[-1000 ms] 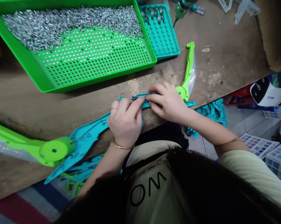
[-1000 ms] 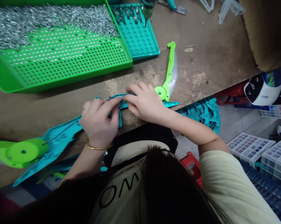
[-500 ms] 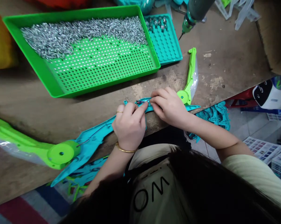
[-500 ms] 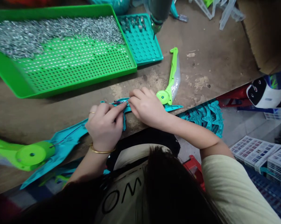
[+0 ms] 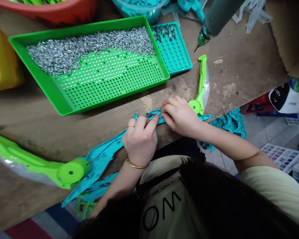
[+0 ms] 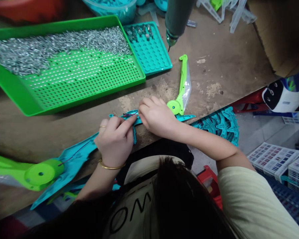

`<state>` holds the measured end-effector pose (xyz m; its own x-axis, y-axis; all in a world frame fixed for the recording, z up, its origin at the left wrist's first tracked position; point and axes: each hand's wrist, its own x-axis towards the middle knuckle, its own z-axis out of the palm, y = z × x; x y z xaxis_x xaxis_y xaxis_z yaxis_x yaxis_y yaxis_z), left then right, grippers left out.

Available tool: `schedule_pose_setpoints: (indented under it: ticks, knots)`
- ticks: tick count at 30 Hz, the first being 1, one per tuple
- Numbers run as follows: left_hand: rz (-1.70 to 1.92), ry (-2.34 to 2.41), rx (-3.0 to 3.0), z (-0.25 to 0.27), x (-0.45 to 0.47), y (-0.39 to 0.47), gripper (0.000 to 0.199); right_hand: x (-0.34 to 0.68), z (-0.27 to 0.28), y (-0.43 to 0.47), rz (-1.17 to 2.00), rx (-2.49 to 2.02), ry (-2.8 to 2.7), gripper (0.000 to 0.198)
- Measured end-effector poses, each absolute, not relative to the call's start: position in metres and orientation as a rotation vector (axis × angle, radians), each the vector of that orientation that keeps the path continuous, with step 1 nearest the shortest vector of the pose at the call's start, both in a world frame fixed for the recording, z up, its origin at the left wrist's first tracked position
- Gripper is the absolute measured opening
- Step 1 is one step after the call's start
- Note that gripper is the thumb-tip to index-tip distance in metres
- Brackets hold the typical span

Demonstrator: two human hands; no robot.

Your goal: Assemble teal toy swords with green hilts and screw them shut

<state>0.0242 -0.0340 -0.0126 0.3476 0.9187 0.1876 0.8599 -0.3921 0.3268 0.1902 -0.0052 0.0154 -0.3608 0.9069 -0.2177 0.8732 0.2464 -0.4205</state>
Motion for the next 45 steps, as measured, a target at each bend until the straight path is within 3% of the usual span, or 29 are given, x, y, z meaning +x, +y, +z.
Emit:
schedule_pose_setpoints:
  ticks: [10,17,45]
  knots:
    - [0.417,1.609,2.454,-0.009,0.025,-0.034,0.031,0.180,0.022,-0.003,0.552,-1.818,-2.568,0.025]
    - [0.528,1.600,2.523,-0.012,0.026,-0.035,0.026,0.189,0.019,-0.005,0.725,-1.782,-2.471,0.020]
    - [0.537,1.594,2.421,-0.017,0.024,-0.037,0.027,0.189,0.027,0.007,0.531,-1.644,-2.812,0.024]
